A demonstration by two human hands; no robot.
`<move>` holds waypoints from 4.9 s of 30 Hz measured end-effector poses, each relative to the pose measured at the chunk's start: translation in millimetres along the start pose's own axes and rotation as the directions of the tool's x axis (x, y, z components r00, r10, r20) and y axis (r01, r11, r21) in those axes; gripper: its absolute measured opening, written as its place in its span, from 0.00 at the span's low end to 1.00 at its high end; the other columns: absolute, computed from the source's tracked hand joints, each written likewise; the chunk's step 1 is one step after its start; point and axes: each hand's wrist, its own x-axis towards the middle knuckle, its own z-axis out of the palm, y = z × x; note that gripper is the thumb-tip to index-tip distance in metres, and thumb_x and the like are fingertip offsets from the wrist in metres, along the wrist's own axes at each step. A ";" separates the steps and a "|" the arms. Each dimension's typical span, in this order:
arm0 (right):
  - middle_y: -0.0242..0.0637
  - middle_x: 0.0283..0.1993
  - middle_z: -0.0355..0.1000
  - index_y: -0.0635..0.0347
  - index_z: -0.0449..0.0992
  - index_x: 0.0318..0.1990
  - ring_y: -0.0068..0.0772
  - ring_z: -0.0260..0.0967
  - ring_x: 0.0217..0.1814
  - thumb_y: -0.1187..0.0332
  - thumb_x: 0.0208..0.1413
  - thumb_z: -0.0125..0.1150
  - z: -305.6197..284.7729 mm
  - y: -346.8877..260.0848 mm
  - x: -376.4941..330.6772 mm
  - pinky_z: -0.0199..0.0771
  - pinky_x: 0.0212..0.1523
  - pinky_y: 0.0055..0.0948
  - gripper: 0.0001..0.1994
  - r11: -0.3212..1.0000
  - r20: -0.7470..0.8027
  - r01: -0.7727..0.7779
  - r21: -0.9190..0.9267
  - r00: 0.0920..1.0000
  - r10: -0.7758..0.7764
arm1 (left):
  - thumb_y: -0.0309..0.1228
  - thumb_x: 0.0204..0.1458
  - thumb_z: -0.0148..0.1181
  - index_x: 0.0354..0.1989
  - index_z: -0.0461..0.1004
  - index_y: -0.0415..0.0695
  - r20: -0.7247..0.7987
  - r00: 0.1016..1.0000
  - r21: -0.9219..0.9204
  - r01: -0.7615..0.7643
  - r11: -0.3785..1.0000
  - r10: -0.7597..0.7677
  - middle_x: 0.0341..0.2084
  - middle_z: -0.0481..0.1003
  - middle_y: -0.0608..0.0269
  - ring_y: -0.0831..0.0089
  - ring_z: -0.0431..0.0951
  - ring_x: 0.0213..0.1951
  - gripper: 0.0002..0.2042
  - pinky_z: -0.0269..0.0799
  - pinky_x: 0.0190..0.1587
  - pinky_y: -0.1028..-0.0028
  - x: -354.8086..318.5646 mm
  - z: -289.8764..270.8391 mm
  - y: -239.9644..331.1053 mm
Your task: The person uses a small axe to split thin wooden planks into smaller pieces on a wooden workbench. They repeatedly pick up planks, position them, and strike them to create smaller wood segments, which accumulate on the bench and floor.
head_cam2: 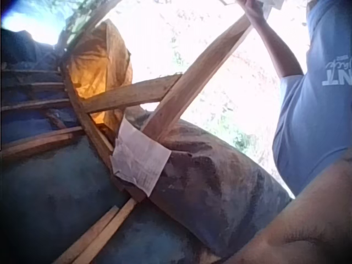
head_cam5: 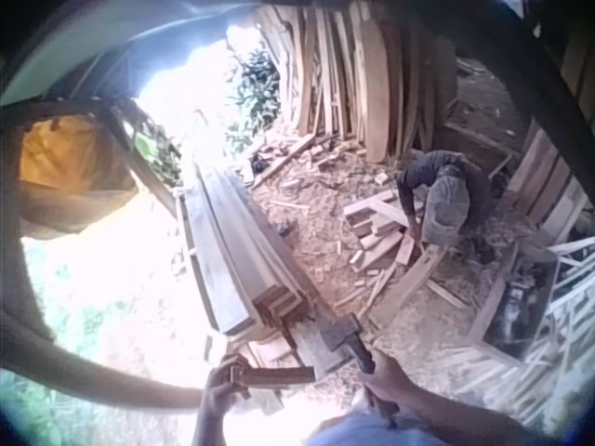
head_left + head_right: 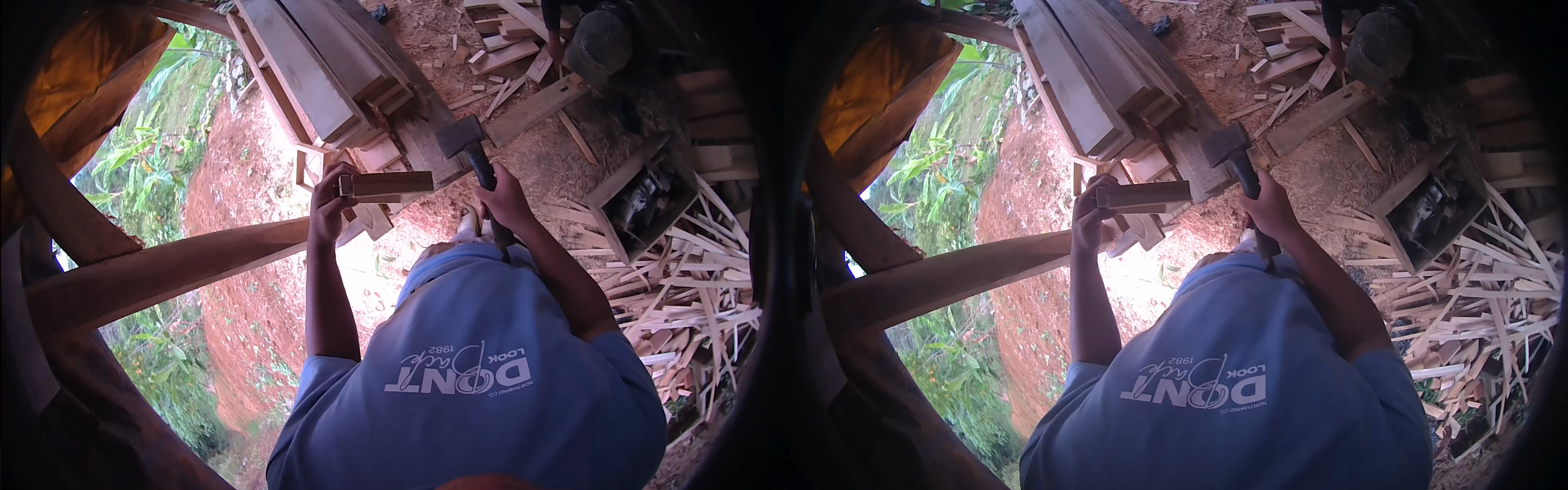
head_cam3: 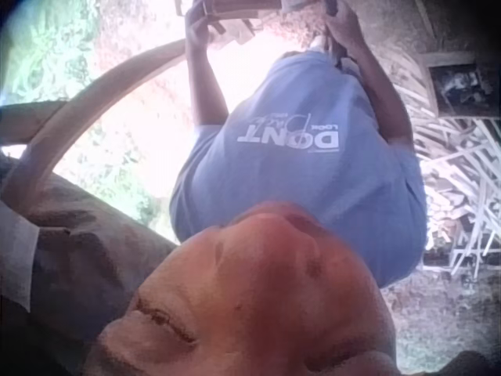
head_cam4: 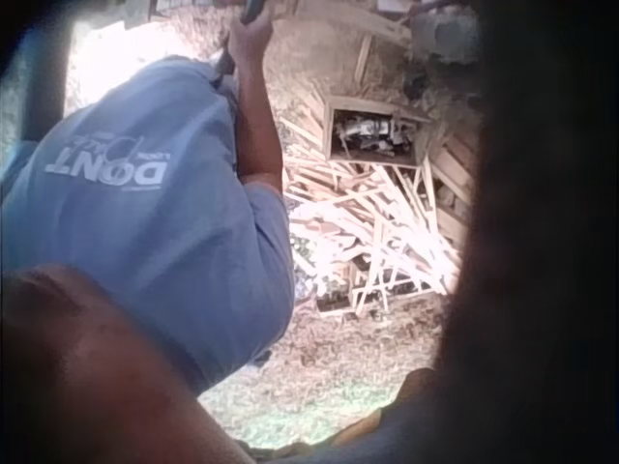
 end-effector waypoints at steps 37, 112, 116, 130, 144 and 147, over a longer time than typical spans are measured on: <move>0.46 0.50 0.79 0.60 0.78 0.57 0.54 0.77 0.56 0.61 0.53 0.77 13.6 -156.0 -73.0 0.74 0.59 0.49 0.25 0.580 0.408 0.737 -0.347 0.675 -0.614 | 0.34 0.48 0.70 0.53 0.72 0.38 0.081 0.983 -0.173 0.175 0.969 -0.164 0.41 0.76 0.62 0.75 0.75 0.47 0.25 0.70 0.52 0.71 -68.9 94.8 110.6; 0.48 0.49 0.79 0.69 0.78 0.54 0.51 0.78 0.52 0.67 0.51 0.71 23.6 -144.1 -141.0 0.77 0.56 0.51 0.23 0.550 0.523 0.775 -0.311 0.623 -0.582 | 0.57 0.45 0.77 0.37 0.77 0.36 0.093 0.991 0.154 0.079 0.985 -0.094 0.25 0.78 0.54 0.58 0.84 0.30 0.32 0.77 0.34 0.64 -121.9 109.7 113.6; 0.48 0.49 0.79 0.69 0.78 0.54 0.51 0.78 0.52 0.67 0.50 0.71 21.9 -143.8 -141.4 0.77 0.55 0.50 0.23 0.578 0.535 0.760 -0.296 0.633 -0.559 | 0.58 0.45 0.76 0.36 0.77 0.37 0.059 0.996 0.166 0.052 0.985 -0.062 0.24 0.77 0.54 0.57 0.84 0.29 0.32 0.77 0.34 0.64 -125.4 114.6 109.3; 0.42 0.46 0.79 0.65 0.79 0.52 0.46 0.79 0.47 0.67 0.47 0.75 13.4 -139.8 -136.1 0.79 0.51 0.46 0.23 0.556 0.624 0.815 -0.166 0.523 -0.580 | 0.45 0.40 0.84 0.30 0.76 0.40 0.014 0.998 0.186 -0.071 0.980 0.069 0.22 0.75 0.57 0.61 0.80 0.25 0.25 0.74 0.28 0.65 -144.9 125.1 109.0; 0.37 0.41 0.77 0.64 0.80 0.51 0.40 0.75 0.39 0.62 0.49 0.77 5.2 -143.4 -135.7 0.77 0.42 0.42 0.23 0.538 0.687 0.834 -0.127 0.465 -0.559 | 0.46 0.36 0.86 0.28 0.75 0.42 0.113 0.983 0.092 -0.153 0.984 0.142 0.20 0.70 0.61 0.63 0.74 0.24 0.25 0.67 0.28 0.64 -144.0 123.2 106.8; 0.37 0.41 0.77 0.63 0.80 0.51 0.39 0.74 0.38 0.62 0.50 0.77 4.0 -145.2 -134.8 0.76 0.42 0.41 0.23 0.537 0.695 0.834 -0.125 0.460 -0.552 | 0.46 0.37 0.86 0.29 0.75 0.41 0.103 0.977 0.096 -0.197 0.976 0.188 0.20 0.71 0.61 0.62 0.74 0.24 0.25 0.68 0.28 0.64 -141.7 124.1 104.8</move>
